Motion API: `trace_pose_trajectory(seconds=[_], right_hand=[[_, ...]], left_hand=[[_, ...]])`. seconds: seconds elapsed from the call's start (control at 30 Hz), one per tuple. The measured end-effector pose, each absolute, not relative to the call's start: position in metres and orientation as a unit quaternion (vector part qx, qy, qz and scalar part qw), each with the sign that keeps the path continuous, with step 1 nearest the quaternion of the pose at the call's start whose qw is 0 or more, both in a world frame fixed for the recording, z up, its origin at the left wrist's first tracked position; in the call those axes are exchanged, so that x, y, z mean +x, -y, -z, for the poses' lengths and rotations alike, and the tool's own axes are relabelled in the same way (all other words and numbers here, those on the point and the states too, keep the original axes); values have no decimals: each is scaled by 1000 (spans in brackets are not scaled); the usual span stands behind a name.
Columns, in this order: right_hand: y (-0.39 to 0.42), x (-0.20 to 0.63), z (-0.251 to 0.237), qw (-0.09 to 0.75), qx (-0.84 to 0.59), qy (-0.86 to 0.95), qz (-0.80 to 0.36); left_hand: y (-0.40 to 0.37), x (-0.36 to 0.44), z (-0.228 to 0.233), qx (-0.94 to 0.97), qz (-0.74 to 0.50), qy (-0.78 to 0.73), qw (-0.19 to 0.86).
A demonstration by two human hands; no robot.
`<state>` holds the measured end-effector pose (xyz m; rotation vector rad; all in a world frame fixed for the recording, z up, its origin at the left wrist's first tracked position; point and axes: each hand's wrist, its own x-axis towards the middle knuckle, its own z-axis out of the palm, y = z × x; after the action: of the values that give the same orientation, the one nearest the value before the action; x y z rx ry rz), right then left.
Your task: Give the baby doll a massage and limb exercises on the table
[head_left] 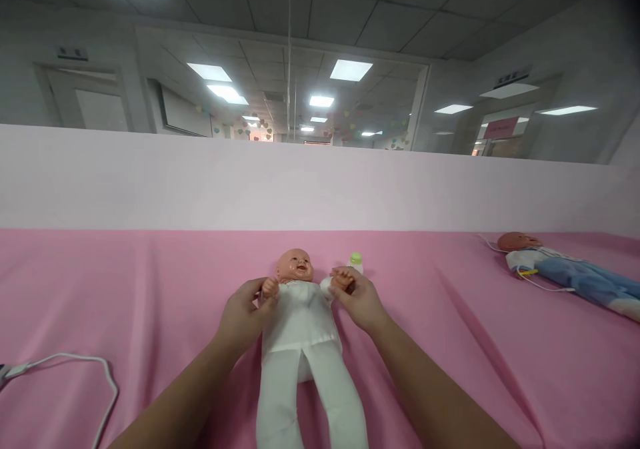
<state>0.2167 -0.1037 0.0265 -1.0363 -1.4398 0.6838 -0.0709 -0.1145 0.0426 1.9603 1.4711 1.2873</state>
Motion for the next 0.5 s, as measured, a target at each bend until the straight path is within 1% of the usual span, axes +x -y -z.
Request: trace_pose_trajectory(seconds=[0.07,0.13,0.2,0.27,0.33,0.4,0.43,0.5], right_hand=[[115,206,-32,508,-407,705,-281],[124,201,-36,439,-373,783,-236],[129,200,-38,389,-356,830,-181],[130,199,-38,364,-356,848,-144],[130,198,-38,357,-360,852,-127],[128,196,-37,377,-364,842,-127],[127,196,-37,395,-367,830,-143],[121,199,-35,450,-377,781,-212]], left_hand=[[118,-67,-42,763,-388,-495,147],[120,-67,-43,810,-323,-475,121],[119,-70,-43,830,-299,-459,110],[118,-73,-42,831,-303,-453,109],[116,-74,-41,824,-311,-459,117],[114,-75,-41,812,-322,-468,133],[112,-76,-41,803,-333,-473,145],[109,-81,-40,766,-370,-493,182]])
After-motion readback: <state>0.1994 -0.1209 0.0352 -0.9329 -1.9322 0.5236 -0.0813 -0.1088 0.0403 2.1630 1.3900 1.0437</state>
